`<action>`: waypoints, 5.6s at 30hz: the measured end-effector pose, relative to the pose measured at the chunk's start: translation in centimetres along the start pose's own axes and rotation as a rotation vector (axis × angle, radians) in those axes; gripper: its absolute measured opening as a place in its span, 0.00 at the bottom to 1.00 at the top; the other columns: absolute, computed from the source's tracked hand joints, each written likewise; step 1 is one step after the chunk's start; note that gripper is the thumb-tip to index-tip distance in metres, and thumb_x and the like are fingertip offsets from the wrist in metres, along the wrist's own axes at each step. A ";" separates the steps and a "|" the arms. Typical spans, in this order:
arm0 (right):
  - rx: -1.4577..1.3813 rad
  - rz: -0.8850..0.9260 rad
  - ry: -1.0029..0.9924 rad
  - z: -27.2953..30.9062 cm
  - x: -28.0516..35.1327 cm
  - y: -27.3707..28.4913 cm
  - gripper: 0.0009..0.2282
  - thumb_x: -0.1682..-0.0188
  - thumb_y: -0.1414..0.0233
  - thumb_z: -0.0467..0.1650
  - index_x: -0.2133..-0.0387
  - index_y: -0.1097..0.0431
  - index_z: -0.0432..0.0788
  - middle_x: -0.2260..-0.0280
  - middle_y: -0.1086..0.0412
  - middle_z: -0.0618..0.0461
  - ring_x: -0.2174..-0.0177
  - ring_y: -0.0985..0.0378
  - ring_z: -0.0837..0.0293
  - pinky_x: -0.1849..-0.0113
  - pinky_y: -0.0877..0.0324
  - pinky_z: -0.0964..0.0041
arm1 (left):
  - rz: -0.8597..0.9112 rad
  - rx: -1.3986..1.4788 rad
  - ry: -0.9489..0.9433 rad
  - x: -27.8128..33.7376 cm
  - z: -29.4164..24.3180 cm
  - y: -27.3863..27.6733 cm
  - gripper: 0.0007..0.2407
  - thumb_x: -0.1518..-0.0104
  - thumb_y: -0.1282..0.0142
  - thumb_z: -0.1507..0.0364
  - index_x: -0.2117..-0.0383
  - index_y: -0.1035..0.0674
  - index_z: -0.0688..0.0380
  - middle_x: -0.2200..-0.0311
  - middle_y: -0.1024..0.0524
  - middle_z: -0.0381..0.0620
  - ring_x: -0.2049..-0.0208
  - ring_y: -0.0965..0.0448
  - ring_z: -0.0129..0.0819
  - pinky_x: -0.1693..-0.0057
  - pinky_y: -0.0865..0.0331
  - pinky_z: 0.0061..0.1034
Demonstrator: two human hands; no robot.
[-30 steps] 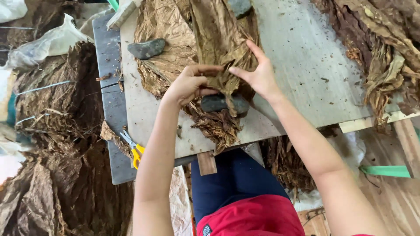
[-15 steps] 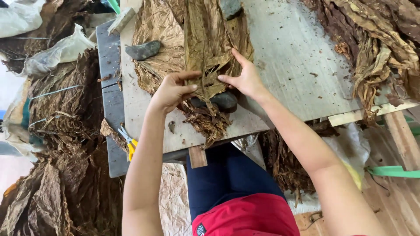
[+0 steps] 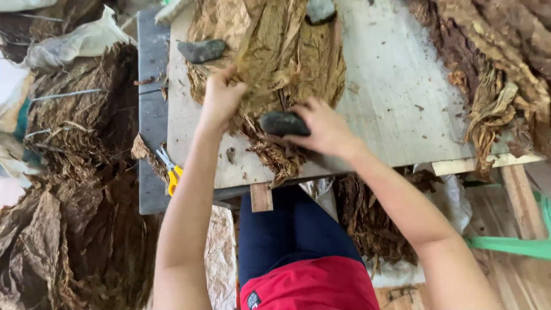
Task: Flattening and layering large dried leaves on a table, using stones as weights to keep them flat.
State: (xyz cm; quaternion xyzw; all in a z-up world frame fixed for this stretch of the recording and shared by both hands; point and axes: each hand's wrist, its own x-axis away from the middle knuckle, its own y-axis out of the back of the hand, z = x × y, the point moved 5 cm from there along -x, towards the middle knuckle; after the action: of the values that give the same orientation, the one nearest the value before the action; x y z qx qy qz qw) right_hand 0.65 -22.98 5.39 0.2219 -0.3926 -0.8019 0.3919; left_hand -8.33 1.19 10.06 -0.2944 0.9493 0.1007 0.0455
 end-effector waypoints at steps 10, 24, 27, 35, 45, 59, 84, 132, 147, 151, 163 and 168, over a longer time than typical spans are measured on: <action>0.018 -0.062 0.147 2.2 1.7 5.4 0.28 0.51 0.29 0.49 0.44 0.17 0.43 0.49 0.18 0.36 0.48 0.15 0.33 0.50 0.19 0.40 | 0.023 -0.168 -0.034 0.1 -0.8 -4.1 0.51 0.55 0.24 0.77 0.19 0.43 0.72 0.28 0.33 0.78 0.23 0.34 0.69 0.19 0.38 0.55; -1.239 -0.191 0.017 0.5 -4.6 4.7 0.17 0.34 0.42 0.44 0.45 0.20 0.43 0.52 0.18 0.44 0.56 0.08 0.48 0.62 0.08 0.54 | -0.057 0.387 0.103 6.6 0.4 -10.6 0.61 0.46 0.26 0.82 0.15 0.69 0.59 0.20 0.47 0.77 0.24 0.33 0.68 0.27 0.24 0.50; -0.991 -0.212 -0.012 -0.4 -6.0 3.6 0.15 0.40 0.31 0.37 0.44 0.16 0.45 0.54 0.16 0.51 0.56 0.12 0.59 0.59 0.11 0.58 | -0.093 0.419 0.118 7.1 1.1 -8.9 0.45 0.45 0.26 0.80 0.19 0.42 0.78 0.28 0.31 0.79 0.27 0.27 0.64 0.31 0.22 0.48; -0.451 -0.094 0.058 0.6 -3.5 4.2 0.20 0.46 0.25 0.39 0.43 0.16 0.48 0.58 0.16 0.57 0.58 0.20 0.68 0.60 0.22 0.71 | -0.058 0.227 0.175 6.5 4.6 -3.0 0.31 0.55 0.26 0.81 0.37 0.12 0.51 0.44 0.11 0.55 0.48 0.09 0.39 0.49 0.14 0.34; -0.055 0.016 0.141 3.1 -2.7 2.8 0.28 0.46 0.29 0.50 0.37 0.20 0.50 0.41 0.23 0.39 0.42 0.20 0.35 0.42 0.26 0.39 | 0.113 0.364 0.253 6.0 6.7 -0.8 0.35 0.47 0.28 0.86 0.27 0.24 0.62 0.27 0.30 0.68 0.57 0.07 0.43 0.54 0.06 0.34; 0.022 -0.249 -0.116 2.2 -17.4 9.6 0.27 0.37 0.39 0.43 0.33 0.31 0.37 0.40 0.25 0.40 0.42 0.22 0.47 0.41 0.21 0.54 | 0.170 -0.078 0.073 -5.3 2.9 2.7 0.22 0.31 0.42 0.77 0.29 0.23 0.68 0.37 0.15 0.53 0.53 0.14 0.31 0.49 0.18 0.25; -0.096 -0.580 0.255 -0.2 -20.1 9.3 0.23 0.34 0.37 0.27 0.34 0.44 0.36 0.40 0.22 0.37 0.48 0.18 0.41 0.42 0.27 0.46 | 0.267 -0.224 -0.398 -8.5 -6.7 3.7 0.26 0.32 0.53 0.90 0.30 0.21 0.55 0.30 0.21 0.58 0.64 0.08 0.29 0.66 0.18 0.14; 0.625 0.149 0.639 2.5 -24.8 -5.2 0.28 0.33 0.57 0.53 0.23 0.35 0.62 0.22 0.40 0.49 0.29 0.33 0.34 0.40 0.28 0.26 | 0.124 -1.335 -0.228 -16.5 9.1 11.7 0.25 0.39 0.29 0.47 0.51 0.12 0.57 0.55 0.12 0.55 0.49 0.10 0.62 0.44 0.16 0.54; 0.339 0.637 -0.037 13.3 -28.9 -0.5 0.57 0.57 0.92 0.69 0.52 0.10 0.61 0.37 0.21 0.44 0.31 0.29 0.36 0.25 0.44 0.41 | 0.356 -0.942 -0.434 -12.7 8.3 1.0 0.25 0.38 0.31 0.47 0.53 0.11 0.58 0.56 0.11 0.61 0.50 0.11 0.65 0.46 0.16 0.58; 0.285 0.311 0.152 11.0 -31.3 2.7 0.33 0.44 0.57 0.57 0.35 0.24 0.53 0.36 0.23 0.43 0.37 0.24 0.41 0.35 0.30 0.43 | -0.001 -1.275 -0.361 -16.6 11.4 3.5 0.32 0.38 0.31 0.45 0.33 0.19 0.50 0.36 0.25 0.59 0.34 0.26 0.66 0.38 0.25 0.60; 0.083 -0.033 -0.057 -2.8 -25.4 8.3 0.14 0.37 0.36 0.36 0.49 0.19 0.36 0.48 0.17 0.38 0.49 0.14 0.41 0.44 0.21 0.45 | 0.381 -0.858 -0.629 -11.0 3.8 -5.6 0.32 0.28 0.55 0.53 0.23 0.39 0.60 0.24 0.40 0.68 0.28 0.35 0.64 0.28 0.38 0.62; 0.125 -0.267 0.095 -7.8 -22.4 10.5 0.20 0.44 0.25 0.39 0.53 0.18 0.33 0.58 0.17 0.38 0.60 0.17 0.44 0.55 0.22 0.48 | 0.631 -0.974 -0.212 -11.9 5.9 -7.7 0.46 0.39 0.62 0.29 0.15 0.61 0.24 0.13 0.63 0.63 0.17 0.71 0.79 0.20 0.73 0.74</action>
State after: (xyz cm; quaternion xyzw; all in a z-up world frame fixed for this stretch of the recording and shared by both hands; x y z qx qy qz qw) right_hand 23.91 -12.57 10.24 0.3337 -0.3896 -0.8096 0.2852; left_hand 6.03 2.83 4.83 0.0271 0.8255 0.5627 -0.0325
